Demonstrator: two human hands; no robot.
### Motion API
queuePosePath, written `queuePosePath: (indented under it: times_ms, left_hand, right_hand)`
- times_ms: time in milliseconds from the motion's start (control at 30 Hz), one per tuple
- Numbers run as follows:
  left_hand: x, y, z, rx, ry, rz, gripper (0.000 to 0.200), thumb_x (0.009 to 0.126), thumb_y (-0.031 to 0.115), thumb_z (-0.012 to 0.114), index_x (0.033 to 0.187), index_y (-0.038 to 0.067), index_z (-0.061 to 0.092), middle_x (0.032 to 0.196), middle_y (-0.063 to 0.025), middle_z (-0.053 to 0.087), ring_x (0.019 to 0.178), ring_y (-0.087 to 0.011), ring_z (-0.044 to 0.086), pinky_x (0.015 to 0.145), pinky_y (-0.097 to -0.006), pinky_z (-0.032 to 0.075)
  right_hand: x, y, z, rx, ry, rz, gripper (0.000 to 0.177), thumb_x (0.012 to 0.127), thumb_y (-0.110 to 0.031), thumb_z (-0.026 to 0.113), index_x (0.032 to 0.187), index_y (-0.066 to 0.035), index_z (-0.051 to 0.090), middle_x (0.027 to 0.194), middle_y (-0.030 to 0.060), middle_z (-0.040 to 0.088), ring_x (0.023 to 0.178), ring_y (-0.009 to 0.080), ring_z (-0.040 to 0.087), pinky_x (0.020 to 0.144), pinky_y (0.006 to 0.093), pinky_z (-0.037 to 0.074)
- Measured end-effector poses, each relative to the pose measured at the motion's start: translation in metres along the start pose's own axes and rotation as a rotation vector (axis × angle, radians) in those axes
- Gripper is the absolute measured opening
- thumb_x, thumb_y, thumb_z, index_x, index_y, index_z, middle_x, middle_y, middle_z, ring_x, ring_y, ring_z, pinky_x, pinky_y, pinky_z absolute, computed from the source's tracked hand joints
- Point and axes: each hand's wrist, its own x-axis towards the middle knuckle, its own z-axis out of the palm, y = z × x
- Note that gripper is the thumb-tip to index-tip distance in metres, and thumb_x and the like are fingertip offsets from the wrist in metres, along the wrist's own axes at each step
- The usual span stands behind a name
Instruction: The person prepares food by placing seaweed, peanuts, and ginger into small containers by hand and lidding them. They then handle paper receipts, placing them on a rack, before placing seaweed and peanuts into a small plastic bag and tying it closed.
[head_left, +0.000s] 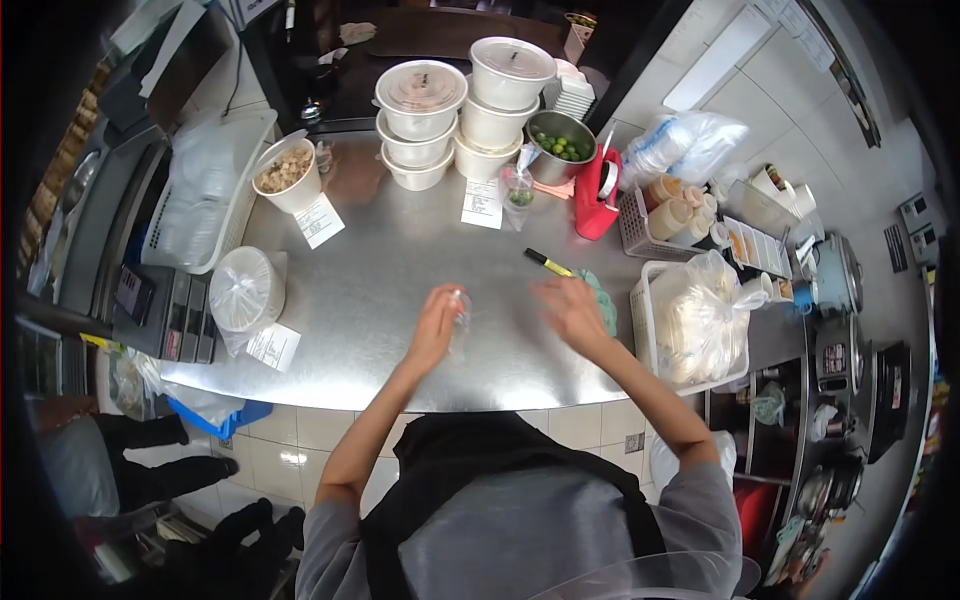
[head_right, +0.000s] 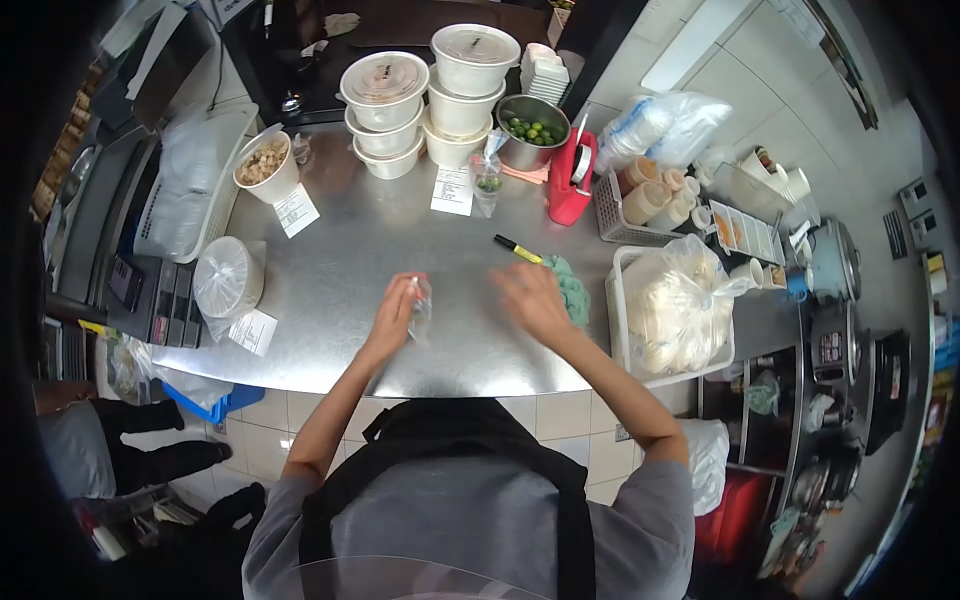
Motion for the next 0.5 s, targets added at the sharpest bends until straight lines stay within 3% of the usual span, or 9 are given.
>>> queuePosePath:
  times_ms: [133, 233, 300, 367, 500]
  left_hand:
    - [0.025, -0.016, 0.0, 0.426, 0.316, 0.288, 0.018, 0.088, 0.012, 0.049, 0.102, 0.005, 0.056, 0.113, -0.0153, 0.053, 0.103, -0.031, 0.05, 0.088, -0.0377, 0.038]
    - [0.027, 0.046, 0.037, 0.706, 0.372, 0.611, 0.024, 0.081, 0.008, 0.054, 0.105, 0.005, 0.056, 0.115, -0.014, 0.053, 0.107, -0.0294, 0.049, 0.089, -0.0379, 0.037]
    - [0.035, 0.017, 0.09, 0.526, 0.028, 0.718, 0.031, 0.076, 0.007, 0.055, 0.106, 0.003, 0.057, 0.116, -0.013, 0.053, 0.109, -0.0284, 0.048, 0.087, -0.0379, 0.04]
    - [0.035, 0.009, 0.151, 0.682, -0.021, 0.701, 0.031, 0.073, 0.007, 0.054, 0.103, 0.001, 0.06, 0.11, -0.0116, 0.056, 0.102, -0.0257, 0.052, 0.08, -0.0359, 0.045]
    - [0.05, -0.028, 0.204, 0.827, -0.114, 0.559, 0.025, 0.072, 0.009, 0.055, 0.096, 0.003, 0.06, 0.104, -0.0099, 0.057, 0.098, -0.0223, 0.052, 0.075, -0.0314, 0.047]
  right_hand:
    - [-0.053, 0.036, 0.024, -0.238, 0.062, 0.543, 0.045, 0.071, -0.014, 0.067, 0.114, -0.004, 0.055, 0.102, 0.0105, 0.051, 0.094, 0.0293, 0.048, 0.08, 0.0417, 0.04]
    - [-0.098, 0.049, 0.065, -0.238, 0.146, 0.559, 0.035, 0.069, -0.011, 0.067, 0.102, -0.001, 0.06, 0.096, 0.0123, 0.053, 0.089, 0.0315, 0.051, 0.073, 0.0412, 0.044]
    - [-0.097, 0.046, 0.062, -0.034, 0.14, 0.632, 0.027, 0.069, -0.008, 0.066, 0.095, -0.002, 0.061, 0.09, 0.0132, 0.054, 0.083, 0.0329, 0.053, 0.071, 0.0415, 0.044]
    - [-0.09, 0.043, 0.057, 0.114, 0.193, 0.634, 0.016, 0.068, -0.003, 0.065, 0.084, -0.002, 0.06, 0.08, 0.0146, 0.055, 0.075, 0.0351, 0.056, 0.066, 0.0425, 0.044]
    - [-0.101, 0.054, 0.059, 0.275, 0.204, 0.644, 0.015, 0.07, -0.003, 0.066, 0.081, 0.0, 0.057, 0.081, 0.0158, 0.054, 0.076, 0.0344, 0.055, 0.065, 0.0409, 0.043]
